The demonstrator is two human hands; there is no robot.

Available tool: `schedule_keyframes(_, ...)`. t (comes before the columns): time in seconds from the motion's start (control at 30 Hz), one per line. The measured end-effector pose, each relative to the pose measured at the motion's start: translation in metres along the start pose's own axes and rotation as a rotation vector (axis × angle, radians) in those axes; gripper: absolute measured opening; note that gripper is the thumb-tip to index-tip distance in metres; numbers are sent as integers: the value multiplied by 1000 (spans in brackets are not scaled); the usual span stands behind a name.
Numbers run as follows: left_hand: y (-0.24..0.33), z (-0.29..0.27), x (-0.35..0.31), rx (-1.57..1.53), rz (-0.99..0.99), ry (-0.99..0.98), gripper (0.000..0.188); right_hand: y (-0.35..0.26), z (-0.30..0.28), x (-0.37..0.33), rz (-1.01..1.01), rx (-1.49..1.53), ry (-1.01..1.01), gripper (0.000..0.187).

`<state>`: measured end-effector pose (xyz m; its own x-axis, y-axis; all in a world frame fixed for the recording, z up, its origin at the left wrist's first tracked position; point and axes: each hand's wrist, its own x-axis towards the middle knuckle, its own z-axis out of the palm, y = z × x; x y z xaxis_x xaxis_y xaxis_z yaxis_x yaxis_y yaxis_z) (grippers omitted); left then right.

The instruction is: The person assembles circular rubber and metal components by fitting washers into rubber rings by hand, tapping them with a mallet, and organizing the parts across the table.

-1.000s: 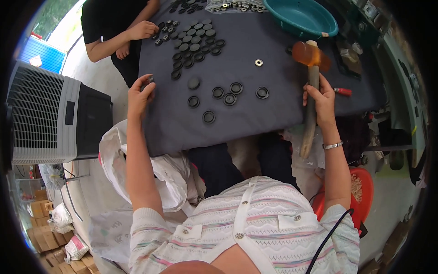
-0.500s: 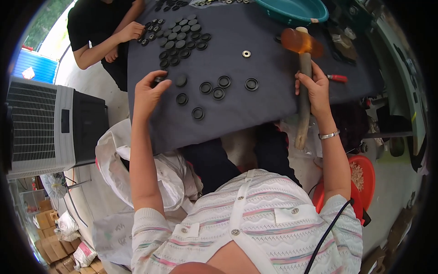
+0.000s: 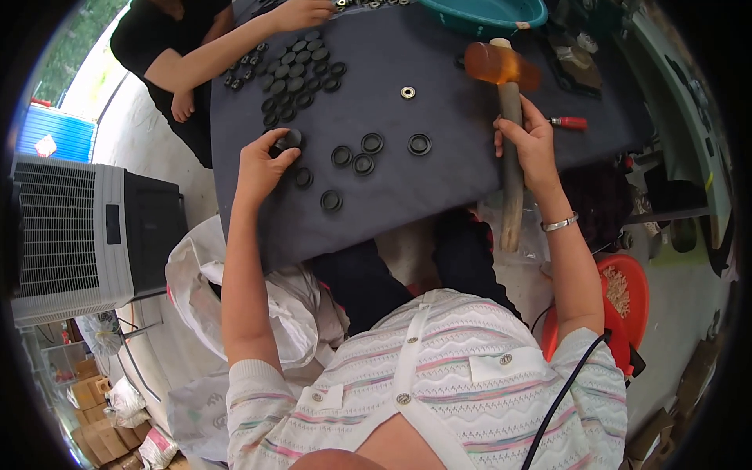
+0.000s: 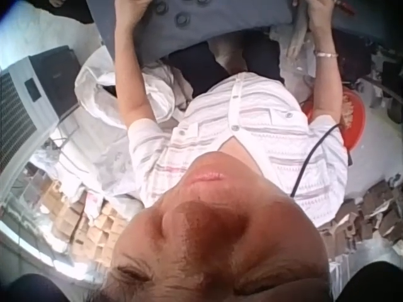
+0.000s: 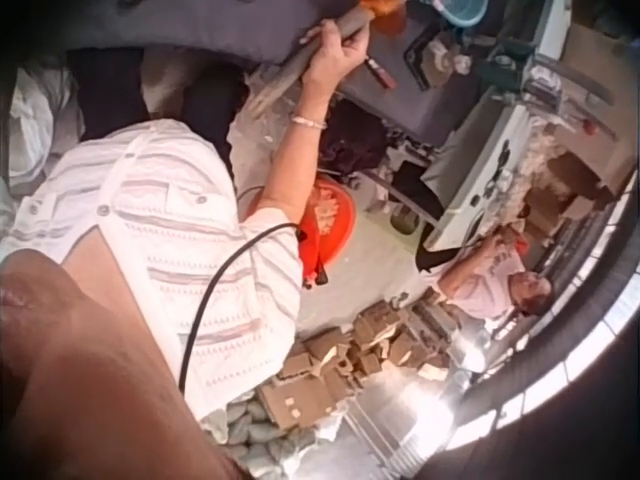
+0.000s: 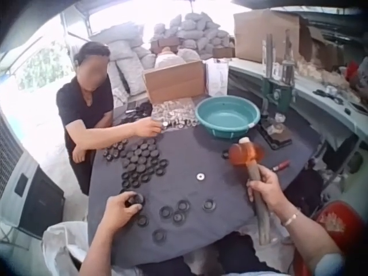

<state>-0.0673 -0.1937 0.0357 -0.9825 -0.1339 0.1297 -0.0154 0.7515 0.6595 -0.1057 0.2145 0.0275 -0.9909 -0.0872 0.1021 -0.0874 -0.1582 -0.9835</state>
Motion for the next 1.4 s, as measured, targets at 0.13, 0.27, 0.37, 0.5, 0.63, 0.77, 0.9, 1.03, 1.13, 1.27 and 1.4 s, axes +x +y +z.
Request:
schedule_keyframes(0.13,-9,2,-4,-186,84,85,37,0,0,0,3,-1,13,53)
schedule_keyframes(0.27,-13,2,-8,-258,77,84,38,0,1,0,20,-14,38,53)
schedule_keyframes(0.37,-6,-1,-9,-279,86,150,37,-1,1,0,12,-25,21,54)
schedule_keyframes(0.5,18,-9,-5,10,107,22,41,-2,0,0,10,-7,14,55)
schedule_keyframes(0.63,36,-1,-1,415,152,-176,45,-2,0,-1,14,-22,12,56)
schedule_keyframes(0.77,29,7,4,418,142,-123,42,-1,0,0,25,-21,30,55)
schedule_keyframes(0.9,9,4,2,-2,27,-73,38,0,0,0,20,7,16,55)
schedule_keyframes(1.03,-4,-5,-9,-461,-21,-19,31,0,2,-1,-4,7,17,54)
schedule_keyframes(1.13,-9,-15,-17,-746,-90,4,30,1,2,0,-3,-29,51,53)
schedule_keyframes(1.27,-20,-33,-31,-936,-119,42,33,3,2,1,-3,-49,63,52)
schedule_keyframes(1.4,-31,-45,-41,-976,-107,117,33,5,2,2,7,-70,63,51)
